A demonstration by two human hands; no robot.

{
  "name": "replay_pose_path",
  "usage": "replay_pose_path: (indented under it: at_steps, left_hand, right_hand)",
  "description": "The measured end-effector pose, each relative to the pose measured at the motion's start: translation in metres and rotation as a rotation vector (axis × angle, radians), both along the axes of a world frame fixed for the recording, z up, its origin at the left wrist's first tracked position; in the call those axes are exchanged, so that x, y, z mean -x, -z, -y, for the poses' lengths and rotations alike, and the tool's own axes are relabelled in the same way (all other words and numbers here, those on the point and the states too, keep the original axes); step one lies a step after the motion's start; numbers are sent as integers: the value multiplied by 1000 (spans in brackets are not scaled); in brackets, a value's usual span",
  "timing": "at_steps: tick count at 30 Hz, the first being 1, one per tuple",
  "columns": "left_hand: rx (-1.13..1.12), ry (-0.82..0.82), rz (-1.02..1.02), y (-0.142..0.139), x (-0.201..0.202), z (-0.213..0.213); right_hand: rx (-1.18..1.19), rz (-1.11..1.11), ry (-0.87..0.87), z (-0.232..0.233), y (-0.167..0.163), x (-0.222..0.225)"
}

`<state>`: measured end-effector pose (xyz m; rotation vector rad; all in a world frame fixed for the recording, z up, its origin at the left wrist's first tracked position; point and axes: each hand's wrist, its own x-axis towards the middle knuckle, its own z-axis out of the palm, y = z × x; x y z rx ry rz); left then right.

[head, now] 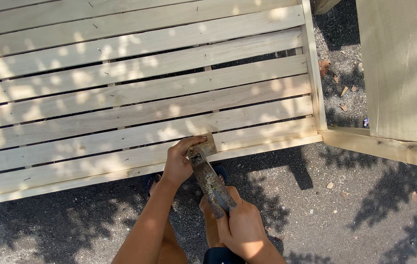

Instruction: The person hammers nails into the slats of a wooden bench frame outdoors, using a small wood block in one hand and a claw hammer in the other, and takes nails from an open cardboard box on the slats.

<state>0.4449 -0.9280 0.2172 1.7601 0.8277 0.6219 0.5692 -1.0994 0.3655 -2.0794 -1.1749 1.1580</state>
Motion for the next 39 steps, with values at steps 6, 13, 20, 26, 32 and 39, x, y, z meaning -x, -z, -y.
replay_pose_path:
  at_steps: [6, 13, 20, 26, 32, 39]
  left_hand:
    - [116, 5, 41, -2, 2, -8]
    - [128, 0, -24, -2, 5, -4]
    - [78, -9, -23, 1, 5, -1]
    - [86, 1, -8, 4, 5, -3]
    - [184, 5, -34, 6, 5, -7]
    - [174, -3, -32, 7, -6, -4]
  right_hand:
    - [57, 53, -47, -15, 1, 1]
    - [-173, 25, 22, -14, 1, 3]
    - [-201, 93, 97, -1, 17, -9]
    - [-121, -245, 668, 4, 33, -33]
    - [-174, -325, 592, 11, 4, -33]
    - [-125, 162, -57, 1, 10, -17]
